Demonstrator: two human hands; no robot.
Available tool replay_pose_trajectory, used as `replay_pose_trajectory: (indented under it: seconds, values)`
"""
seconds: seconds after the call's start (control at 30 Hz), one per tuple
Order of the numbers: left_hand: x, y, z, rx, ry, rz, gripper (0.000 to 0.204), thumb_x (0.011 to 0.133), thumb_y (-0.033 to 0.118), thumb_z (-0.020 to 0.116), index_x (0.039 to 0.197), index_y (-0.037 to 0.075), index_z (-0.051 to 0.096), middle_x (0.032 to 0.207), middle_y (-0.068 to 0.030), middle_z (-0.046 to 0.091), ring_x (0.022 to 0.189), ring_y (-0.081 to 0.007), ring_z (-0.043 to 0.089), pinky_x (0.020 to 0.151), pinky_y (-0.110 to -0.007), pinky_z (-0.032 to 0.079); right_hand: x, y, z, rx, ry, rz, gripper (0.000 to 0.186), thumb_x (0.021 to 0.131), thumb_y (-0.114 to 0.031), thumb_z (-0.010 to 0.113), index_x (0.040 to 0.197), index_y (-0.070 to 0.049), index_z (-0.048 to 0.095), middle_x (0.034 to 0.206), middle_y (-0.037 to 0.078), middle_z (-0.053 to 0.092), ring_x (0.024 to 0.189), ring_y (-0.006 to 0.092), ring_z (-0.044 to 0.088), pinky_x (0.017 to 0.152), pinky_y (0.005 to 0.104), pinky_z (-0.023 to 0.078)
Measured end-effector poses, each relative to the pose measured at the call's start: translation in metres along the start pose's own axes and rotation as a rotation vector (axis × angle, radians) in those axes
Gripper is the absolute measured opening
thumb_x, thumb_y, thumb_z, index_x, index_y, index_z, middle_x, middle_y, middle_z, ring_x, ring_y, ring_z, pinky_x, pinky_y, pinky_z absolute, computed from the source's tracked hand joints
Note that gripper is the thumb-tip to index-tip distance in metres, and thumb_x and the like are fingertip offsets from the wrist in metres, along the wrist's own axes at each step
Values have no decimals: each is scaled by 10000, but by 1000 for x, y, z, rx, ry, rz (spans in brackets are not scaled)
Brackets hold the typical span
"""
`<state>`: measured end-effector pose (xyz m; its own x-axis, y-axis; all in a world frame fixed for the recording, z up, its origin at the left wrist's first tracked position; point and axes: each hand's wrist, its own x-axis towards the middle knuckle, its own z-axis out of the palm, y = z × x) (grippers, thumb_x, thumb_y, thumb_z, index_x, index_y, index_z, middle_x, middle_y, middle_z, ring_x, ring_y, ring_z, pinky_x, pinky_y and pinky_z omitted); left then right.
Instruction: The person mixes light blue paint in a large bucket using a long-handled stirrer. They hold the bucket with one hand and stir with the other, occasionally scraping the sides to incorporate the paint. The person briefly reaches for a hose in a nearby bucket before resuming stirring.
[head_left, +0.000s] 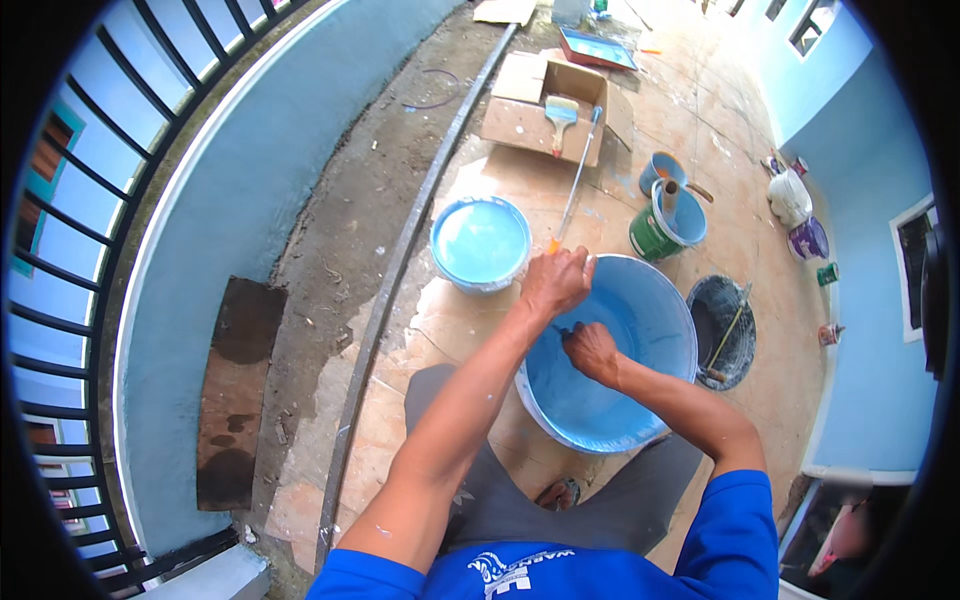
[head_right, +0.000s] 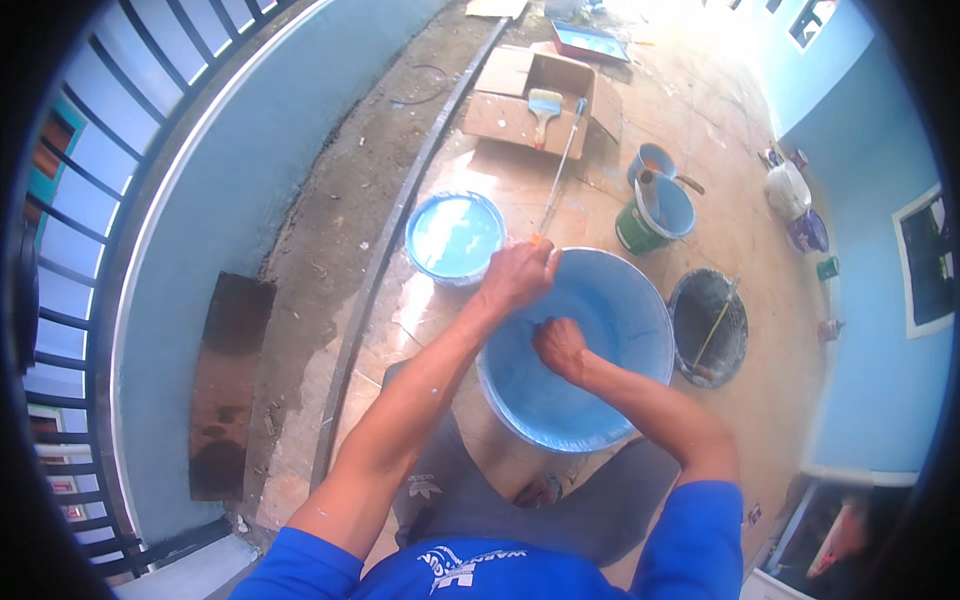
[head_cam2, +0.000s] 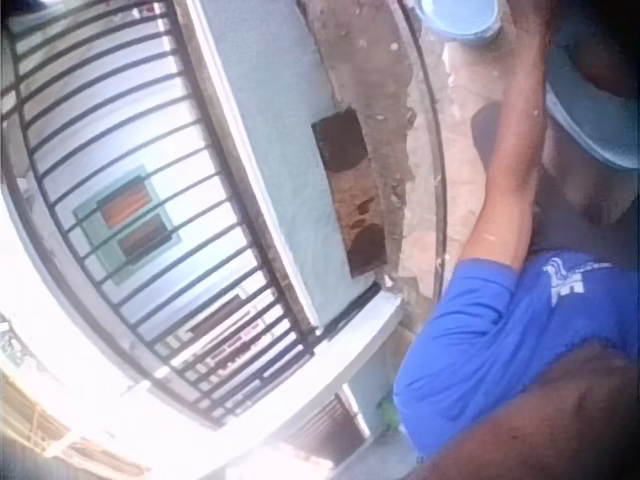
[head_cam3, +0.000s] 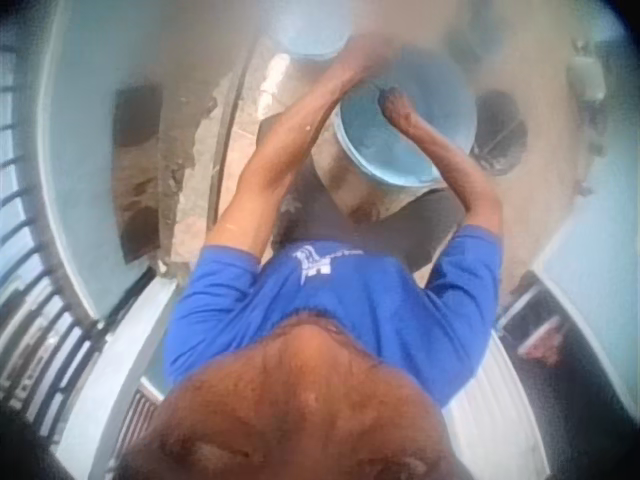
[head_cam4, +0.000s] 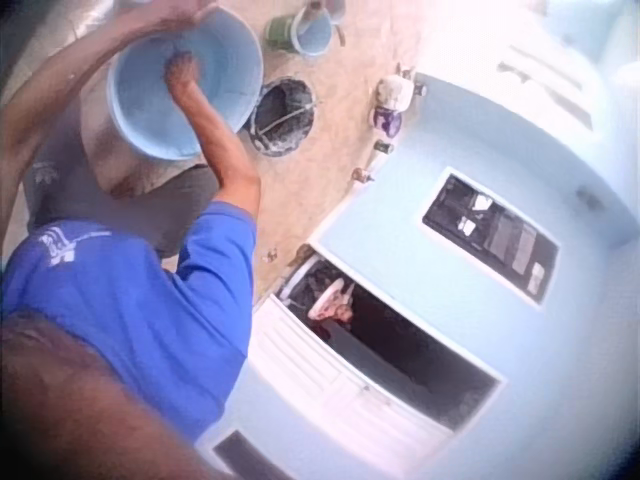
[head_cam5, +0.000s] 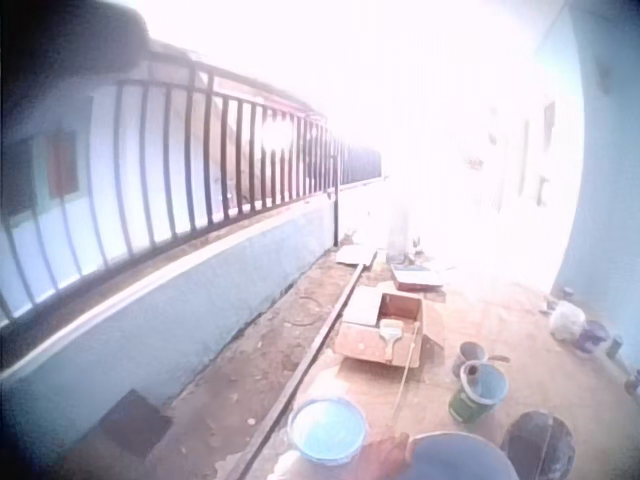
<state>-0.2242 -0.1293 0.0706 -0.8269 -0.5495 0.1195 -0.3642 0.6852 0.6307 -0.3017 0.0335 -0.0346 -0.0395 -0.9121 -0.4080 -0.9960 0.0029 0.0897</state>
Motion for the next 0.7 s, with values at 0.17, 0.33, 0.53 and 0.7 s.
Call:
replay_pose_trajectory:
  seconds: [0.17,0.33,0.53,0.7]
  values:
    - [-1,-4,-6,12,-25,-14,358,1029,340,508,984,27,674,879,-262,706,882,-455,690,788,-550,540,-4,16,33,-124,-302,115,191,867,-154,640,955,-152,809,956,41,784,934,233,759,676,371,585]
    - [-3,1,-8,0,-45,-44,361,1032,340,499,997,27,676,907,-258,710,915,-448,685,826,-550,531,-44,-4,13,-47,-574,-58,275,862,-182,618,1066,-122,793,1099,113,772,1005,278,753,816,436,590]
    - [-1,5,-11,8,-79,-54,365,1029,341,499,1016,23,679,923,-249,714,935,-444,681,836,-548,530,-43,-29,-35,337,-652,-187,336,816,-175,588,1075,-68,776,1094,199,751,1016,388,724,854,499,571]
    - [-3,2,-13,43,-90,-63,360,1020,336,512,1017,18,680,922,-252,714,942,-447,681,832,-553,531,-9,-28,-55,338,-218,-12,231,805,-186,660,950,-73,801,1011,147,776,927,330,749,757,463,586]
